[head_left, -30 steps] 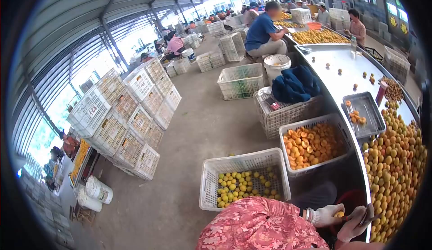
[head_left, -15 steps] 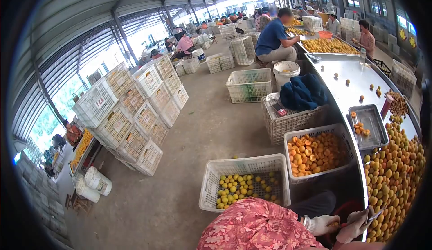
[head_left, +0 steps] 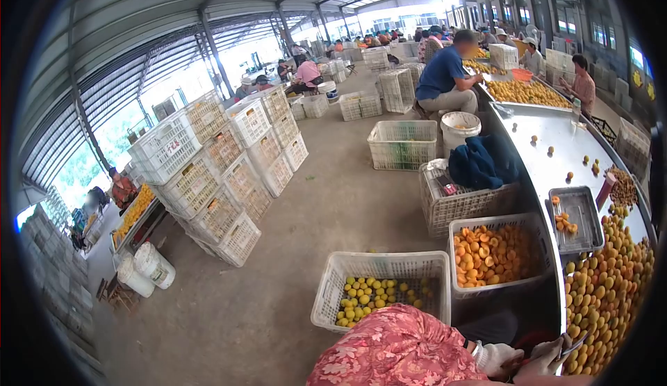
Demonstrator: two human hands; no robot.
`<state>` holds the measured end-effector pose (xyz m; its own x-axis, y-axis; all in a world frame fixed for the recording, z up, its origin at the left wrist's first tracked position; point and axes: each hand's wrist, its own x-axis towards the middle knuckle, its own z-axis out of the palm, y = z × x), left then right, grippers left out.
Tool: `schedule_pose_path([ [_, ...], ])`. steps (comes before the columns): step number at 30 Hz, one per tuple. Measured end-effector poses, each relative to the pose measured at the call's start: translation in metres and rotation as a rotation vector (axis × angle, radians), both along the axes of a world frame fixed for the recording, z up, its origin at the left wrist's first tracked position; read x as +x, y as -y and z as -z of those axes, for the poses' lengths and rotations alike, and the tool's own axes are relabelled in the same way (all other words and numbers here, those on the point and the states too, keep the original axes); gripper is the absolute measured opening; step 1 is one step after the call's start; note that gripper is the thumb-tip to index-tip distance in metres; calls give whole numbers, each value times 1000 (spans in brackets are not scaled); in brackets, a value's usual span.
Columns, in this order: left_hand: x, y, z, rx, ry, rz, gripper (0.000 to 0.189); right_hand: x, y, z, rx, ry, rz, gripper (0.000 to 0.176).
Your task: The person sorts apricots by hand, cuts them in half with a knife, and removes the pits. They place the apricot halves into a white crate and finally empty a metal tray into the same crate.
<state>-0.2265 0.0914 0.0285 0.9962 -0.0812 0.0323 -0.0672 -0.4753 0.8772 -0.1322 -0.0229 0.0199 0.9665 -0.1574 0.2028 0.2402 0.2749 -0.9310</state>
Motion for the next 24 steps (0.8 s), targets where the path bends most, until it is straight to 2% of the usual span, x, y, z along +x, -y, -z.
schedule_pose_path([
  [1,-1,0,1,8,6,-7,26,5,0,8,8,6,-7,38],
  [3,-4,-1,2,-58,64,-52,24,35,7,41,222,19,-187,33],
  [4,-22,-7,-29,-55,67,-57,24,52,11,59,326,23,-276,31],
  [5,-53,-16,-86,-49,164,-56,24,65,15,74,428,26,-364,28],
  [6,-72,-19,-118,-45,257,-51,24,69,18,81,529,26,-447,26],
  [7,-73,-16,-116,-46,256,-49,24,52,12,60,529,25,-445,26],
  [8,-74,-11,-111,-42,295,-96,24,15,-3,6,466,-106,-296,23],
  [9,-75,-8,-108,-39,333,-142,24,-5,-11,-24,400,-236,-146,19],
  [12,-73,-13,-99,1,378,-47,24,-5,-6,-24,504,-373,-75,12],
  [16,-67,-11,-95,42,349,22,26,-6,4,-15,501,-461,-30,11],
  [18,-66,-8,-90,-16,345,42,27,3,17,15,687,-587,-200,14],
  [21,-56,-5,-76,-96,340,80,29,2,21,13,595,-590,-76,17],
  [22,-51,-4,-68,-123,334,96,29,1,23,13,599,-592,-63,17],
  [23,-36,2,-44,-126,331,108,29,2,25,10,590,-471,-35,18],
  [24,-12,13,-3,-226,237,83,31,4,28,6,576,-349,-9,20],
])
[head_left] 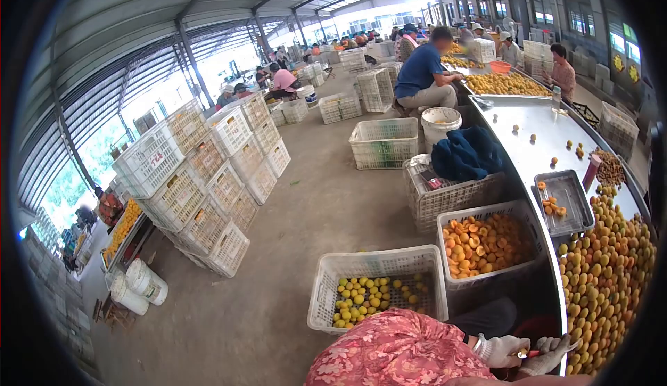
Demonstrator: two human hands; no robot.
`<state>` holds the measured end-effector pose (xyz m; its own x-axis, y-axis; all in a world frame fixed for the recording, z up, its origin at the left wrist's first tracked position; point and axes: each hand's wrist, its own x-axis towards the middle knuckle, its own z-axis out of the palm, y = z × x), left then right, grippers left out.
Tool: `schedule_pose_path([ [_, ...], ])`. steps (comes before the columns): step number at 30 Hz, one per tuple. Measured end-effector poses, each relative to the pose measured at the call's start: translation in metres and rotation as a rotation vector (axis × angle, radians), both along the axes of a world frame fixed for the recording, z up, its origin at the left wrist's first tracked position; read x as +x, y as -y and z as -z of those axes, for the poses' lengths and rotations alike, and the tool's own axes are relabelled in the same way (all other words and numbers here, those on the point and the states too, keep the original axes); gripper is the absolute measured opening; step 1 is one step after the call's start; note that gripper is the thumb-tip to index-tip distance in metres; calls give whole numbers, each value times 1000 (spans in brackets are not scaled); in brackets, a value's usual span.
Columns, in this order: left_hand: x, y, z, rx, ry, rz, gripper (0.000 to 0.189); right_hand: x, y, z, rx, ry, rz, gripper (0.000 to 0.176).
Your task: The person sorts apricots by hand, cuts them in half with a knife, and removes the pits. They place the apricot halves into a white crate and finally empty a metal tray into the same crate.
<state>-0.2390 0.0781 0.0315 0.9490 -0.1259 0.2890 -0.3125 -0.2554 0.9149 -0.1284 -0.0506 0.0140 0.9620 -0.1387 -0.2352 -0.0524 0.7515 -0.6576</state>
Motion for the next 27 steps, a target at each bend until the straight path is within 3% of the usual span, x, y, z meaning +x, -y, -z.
schedule_pose_path([
  [2,11,4,22,-112,-147,17,34,-10,-3,-23,-132,285,84,17],
  [6,10,2,18,-102,-216,13,31,-26,-13,-48,-356,179,206,14],
  [11,-5,3,2,-67,-129,7,28,-28,-11,-42,-253,127,144,15],
  [20,-43,-12,-68,101,65,-67,28,-29,-10,-27,-80,49,13,18],
  [25,-19,-4,-28,134,23,-33,28,-21,-1,-1,-22,-35,-40,22],
  [27,-6,0,-13,148,3,-17,28,-13,7,22,98,-181,-119,21],
])
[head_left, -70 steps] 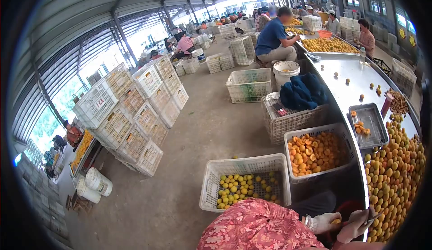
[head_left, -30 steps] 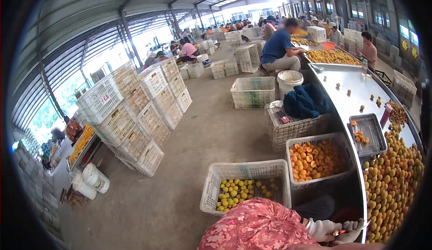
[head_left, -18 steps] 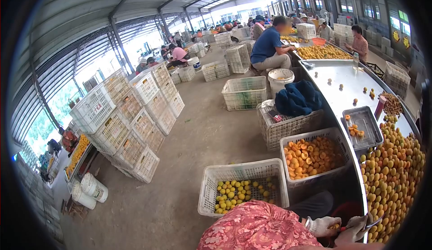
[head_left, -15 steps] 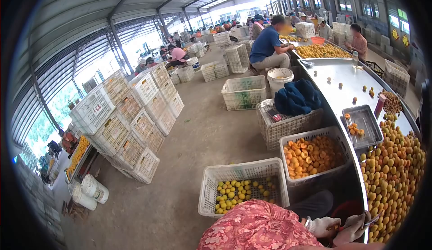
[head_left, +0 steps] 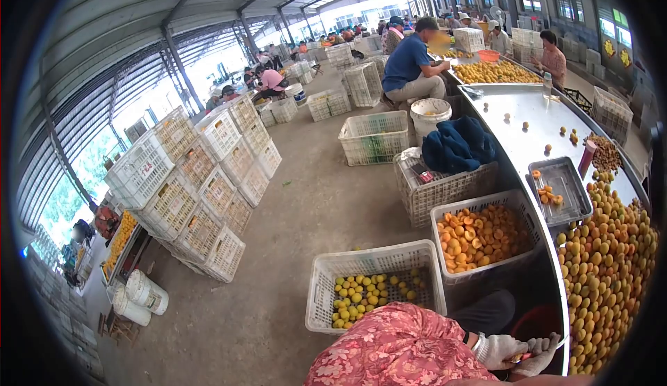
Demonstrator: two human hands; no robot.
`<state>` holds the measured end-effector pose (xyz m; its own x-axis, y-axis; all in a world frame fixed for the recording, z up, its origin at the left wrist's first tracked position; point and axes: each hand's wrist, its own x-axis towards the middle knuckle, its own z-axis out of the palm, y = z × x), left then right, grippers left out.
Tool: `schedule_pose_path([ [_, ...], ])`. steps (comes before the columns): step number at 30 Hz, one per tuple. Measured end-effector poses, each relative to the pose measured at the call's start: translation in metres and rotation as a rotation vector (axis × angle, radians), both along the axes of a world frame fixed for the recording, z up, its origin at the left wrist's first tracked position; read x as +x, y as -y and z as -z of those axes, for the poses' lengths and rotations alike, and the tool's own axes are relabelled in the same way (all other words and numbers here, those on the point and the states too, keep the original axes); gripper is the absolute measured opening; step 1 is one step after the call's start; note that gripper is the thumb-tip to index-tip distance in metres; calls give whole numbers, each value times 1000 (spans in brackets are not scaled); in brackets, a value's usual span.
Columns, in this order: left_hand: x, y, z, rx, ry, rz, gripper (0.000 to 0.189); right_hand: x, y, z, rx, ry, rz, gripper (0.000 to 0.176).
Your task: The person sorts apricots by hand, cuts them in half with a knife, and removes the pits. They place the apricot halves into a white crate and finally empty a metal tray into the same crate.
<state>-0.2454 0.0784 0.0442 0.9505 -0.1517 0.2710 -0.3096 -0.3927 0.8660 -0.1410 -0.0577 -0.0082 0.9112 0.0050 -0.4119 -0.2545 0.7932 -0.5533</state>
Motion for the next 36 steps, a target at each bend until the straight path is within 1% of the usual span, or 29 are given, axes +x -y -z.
schedule_pose_path([
  [4,23,11,36,35,-50,41,28,7,4,11,42,-4,33,19],
  [5,17,18,27,34,-70,73,28,4,7,3,42,22,42,18],
  [6,22,3,19,-27,-66,125,24,8,9,-3,42,49,50,18],
  [7,24,2,8,15,-147,111,24,6,17,-8,133,203,-49,15],
  [8,27,-1,14,-73,-68,76,20,6,28,-7,198,347,-118,28],
  [9,46,5,76,-644,-118,288,15,6,30,-18,213,224,-22,23],
  [10,51,0,74,-636,-410,213,11,-11,14,-67,41,125,53,23],
  [11,47,-1,46,-500,-407,155,14,4,46,-27,78,298,-199,20],
  [12,42,-6,3,-651,-577,181,18,-17,26,-50,-530,404,29,15],
  [13,54,-2,28,-900,-775,210,25,-24,32,-51,-504,400,-84,13],
  [14,58,4,22,-961,-808,163,31,-39,30,-72,-783,312,-164,15],
  [15,60,8,14,-926,-768,179,39,-47,28,-69,-838,286,-147,17],
  [16,60,10,17,-954,-761,177,47,-53,25,-63,-884,293,-144,20],
  [18,65,7,21,-956,-710,251,52,-59,26,-55,-824,245,-170,26],
  [19,64,10,22,-955,-717,262,52,-59,23,-55,-815,266,-207,30],
  [20,62,14,22,-849,-584,238,53,-61,19,-53,-779,289,-181,32],
  [21,61,17,22,-742,-453,215,55,-61,16,-56,-832,275,-190,33],
  [23,60,26,28,-758,-437,197,58,-60,18,-69,-888,252,-192,34],
  [24,60,28,23,-776,-413,169,62,-57,21,-77,-844,230,-273,34],
  [25,60,23,8,-777,-493,246,66,-56,22,-80,-798,209,-356,33],
  [26,63,16,12,-779,-496,249,66,-55,24,-76,-800,205,-355,33],
  [28,67,5,20,-688,-766,309,71,-52,25,-69,-639,212,-368,30],
  [29,69,6,23,-689,-769,308,71,-53,27,-69,-546,173,-356,30],
  [30,73,9,23,-885,-928,235,73,-53,27,-66,-545,170,-355,30],
  [31,76,12,22,-1079,-1085,159,75,-53,26,-61,-447,164,-305,30],
  [32,77,12,25,-1077,-1086,166,75,-53,27,-57,-351,161,-252,30],
  [34,84,11,37,-999,-838,202,74,-54,29,-55,-399,140,-262,29],
  [35,87,8,45,-1010,-873,217,74,-53,28,-55,-483,117,-239,28],
  [36,91,9,43,-1009,-855,229,74,-51,27,-55,-567,95,-214,28],
])
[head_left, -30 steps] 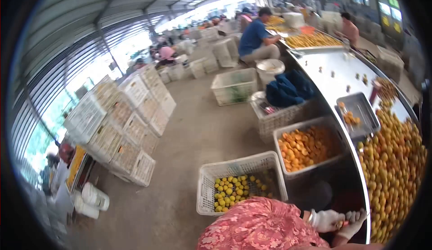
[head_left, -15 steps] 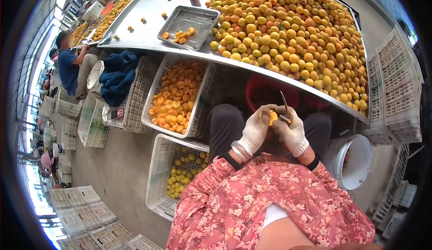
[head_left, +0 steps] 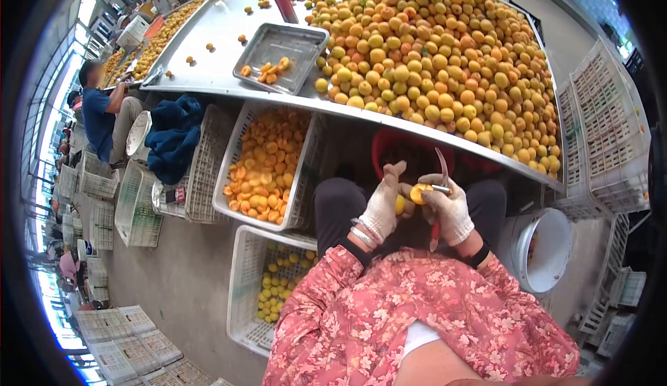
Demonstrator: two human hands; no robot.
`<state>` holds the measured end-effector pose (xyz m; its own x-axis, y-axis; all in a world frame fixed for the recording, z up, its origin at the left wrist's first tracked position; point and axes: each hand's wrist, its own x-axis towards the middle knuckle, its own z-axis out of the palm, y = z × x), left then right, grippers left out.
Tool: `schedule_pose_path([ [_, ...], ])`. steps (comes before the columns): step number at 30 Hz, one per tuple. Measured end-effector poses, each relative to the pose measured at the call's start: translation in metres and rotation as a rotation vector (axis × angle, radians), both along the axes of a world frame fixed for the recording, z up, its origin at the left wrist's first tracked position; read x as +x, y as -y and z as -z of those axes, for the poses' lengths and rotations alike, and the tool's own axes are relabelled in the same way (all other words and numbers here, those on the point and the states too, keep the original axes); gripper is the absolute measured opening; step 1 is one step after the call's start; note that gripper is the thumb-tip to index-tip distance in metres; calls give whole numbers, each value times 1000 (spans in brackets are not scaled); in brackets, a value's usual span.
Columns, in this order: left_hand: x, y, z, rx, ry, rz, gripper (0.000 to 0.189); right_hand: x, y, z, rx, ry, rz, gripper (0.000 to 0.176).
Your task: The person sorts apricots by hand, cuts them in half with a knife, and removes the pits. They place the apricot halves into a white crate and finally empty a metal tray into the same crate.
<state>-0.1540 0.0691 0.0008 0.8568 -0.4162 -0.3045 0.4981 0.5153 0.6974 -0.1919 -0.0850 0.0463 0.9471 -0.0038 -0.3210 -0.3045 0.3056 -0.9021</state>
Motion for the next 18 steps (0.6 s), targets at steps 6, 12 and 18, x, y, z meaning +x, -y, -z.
schedule_pose_path([
  [6,8,12,6,77,-330,129,43,11,3,25,-204,93,104,23],
  [12,4,4,-22,80,-9,142,33,19,-3,21,-213,61,-36,24],
  [18,38,-66,-21,141,-70,-252,25,18,5,22,119,-62,-109,31],
])
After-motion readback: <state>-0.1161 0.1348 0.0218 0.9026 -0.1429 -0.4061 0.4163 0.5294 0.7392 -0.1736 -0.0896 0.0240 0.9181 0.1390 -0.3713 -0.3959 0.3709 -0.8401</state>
